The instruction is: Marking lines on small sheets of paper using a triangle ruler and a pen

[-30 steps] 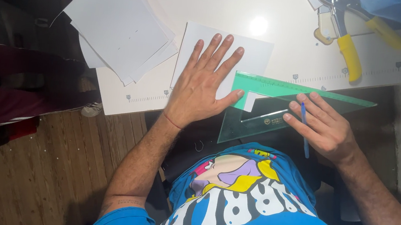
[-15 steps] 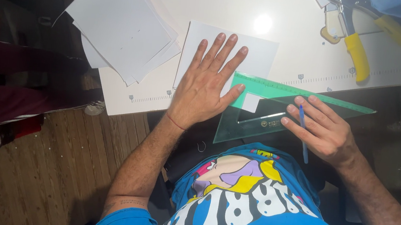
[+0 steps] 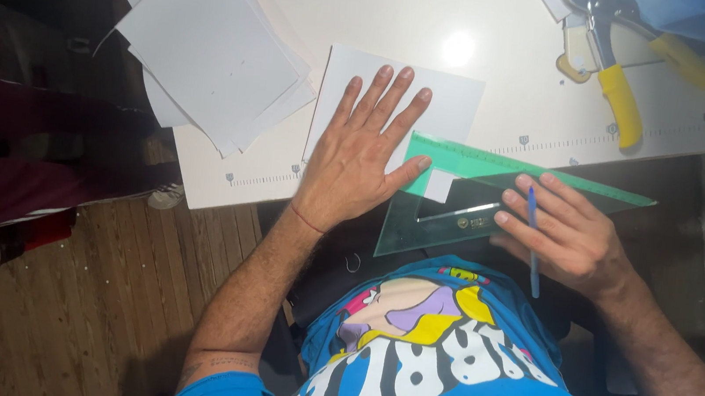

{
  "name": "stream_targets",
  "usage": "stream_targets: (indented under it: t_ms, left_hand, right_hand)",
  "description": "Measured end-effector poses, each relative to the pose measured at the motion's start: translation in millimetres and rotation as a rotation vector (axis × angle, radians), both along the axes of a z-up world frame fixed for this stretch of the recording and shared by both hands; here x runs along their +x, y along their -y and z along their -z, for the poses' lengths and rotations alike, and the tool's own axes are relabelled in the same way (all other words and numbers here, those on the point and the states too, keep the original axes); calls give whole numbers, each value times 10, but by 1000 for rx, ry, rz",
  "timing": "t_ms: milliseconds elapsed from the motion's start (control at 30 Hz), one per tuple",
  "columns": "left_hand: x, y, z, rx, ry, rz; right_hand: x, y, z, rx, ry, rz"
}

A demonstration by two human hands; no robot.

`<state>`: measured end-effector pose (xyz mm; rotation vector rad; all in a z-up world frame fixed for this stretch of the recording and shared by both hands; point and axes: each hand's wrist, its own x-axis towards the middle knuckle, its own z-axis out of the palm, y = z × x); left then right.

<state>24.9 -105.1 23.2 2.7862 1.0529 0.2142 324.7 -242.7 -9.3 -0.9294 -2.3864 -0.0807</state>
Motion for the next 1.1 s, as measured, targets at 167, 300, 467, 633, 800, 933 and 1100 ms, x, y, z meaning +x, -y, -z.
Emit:
stream_targets:
  t_ms: [167,300,467,633,800,933,1100]
  left_hand:
    - [6,-5,-2,38,-2,-2]
    - [14,3,7,49,-28,-6]
    - [1,7,-26,48,-36,-17]
    - [-12,0,-31,64,-61,-14]
    - [-23,-11,-18,54,-67,-8]
    - [-18,-29,-22,82,-65,-12]
    - [-21,-23,-4,71,-30,-11]
  right_hand:
    - [49,-21,-325,-182,-456,253]
    - [-5,-423,-309,-342,-833,408]
    - [-288,-1018,-267,-724,-915,160]
    - [-473,-1175,-137,-898,-956,255]
    - [-460,-1188,-29,-880,-878,228]
    - [-427,-1191,-8,-863,-851,240]
    - [-397,-1168,12,-857,-889,206]
